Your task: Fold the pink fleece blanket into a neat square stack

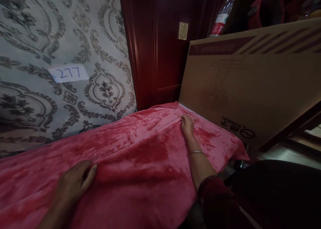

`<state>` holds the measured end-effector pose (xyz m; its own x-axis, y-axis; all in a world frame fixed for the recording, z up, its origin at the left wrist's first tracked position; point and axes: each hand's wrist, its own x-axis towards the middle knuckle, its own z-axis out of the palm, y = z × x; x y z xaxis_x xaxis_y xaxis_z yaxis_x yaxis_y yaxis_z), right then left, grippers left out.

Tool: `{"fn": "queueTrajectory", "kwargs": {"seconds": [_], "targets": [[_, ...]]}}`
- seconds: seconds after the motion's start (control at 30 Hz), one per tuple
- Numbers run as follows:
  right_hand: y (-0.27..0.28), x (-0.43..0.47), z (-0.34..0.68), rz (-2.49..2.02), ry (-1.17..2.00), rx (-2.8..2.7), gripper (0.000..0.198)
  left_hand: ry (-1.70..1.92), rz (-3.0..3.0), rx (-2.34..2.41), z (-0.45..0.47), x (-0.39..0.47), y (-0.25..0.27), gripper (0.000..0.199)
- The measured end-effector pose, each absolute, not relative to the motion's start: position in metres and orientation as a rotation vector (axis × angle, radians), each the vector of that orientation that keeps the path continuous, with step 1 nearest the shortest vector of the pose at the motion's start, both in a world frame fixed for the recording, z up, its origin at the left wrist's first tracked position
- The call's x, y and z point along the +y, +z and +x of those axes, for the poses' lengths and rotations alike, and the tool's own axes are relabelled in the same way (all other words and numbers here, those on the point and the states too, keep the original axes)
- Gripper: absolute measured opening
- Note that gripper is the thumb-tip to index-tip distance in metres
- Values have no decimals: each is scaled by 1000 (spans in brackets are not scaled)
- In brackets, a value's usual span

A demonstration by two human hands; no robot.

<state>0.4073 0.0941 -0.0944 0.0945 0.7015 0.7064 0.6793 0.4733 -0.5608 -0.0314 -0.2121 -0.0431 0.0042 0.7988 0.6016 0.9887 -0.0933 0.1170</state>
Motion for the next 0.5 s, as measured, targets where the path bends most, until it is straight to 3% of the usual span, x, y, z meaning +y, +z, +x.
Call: {"fn": "queueTrajectory", "kwargs": {"seconds": [0.5], "targets": [[-87,85,404,-1242,-130,-1501,27,-790,-1910,-1768,-31,-217,-42,33]]}}
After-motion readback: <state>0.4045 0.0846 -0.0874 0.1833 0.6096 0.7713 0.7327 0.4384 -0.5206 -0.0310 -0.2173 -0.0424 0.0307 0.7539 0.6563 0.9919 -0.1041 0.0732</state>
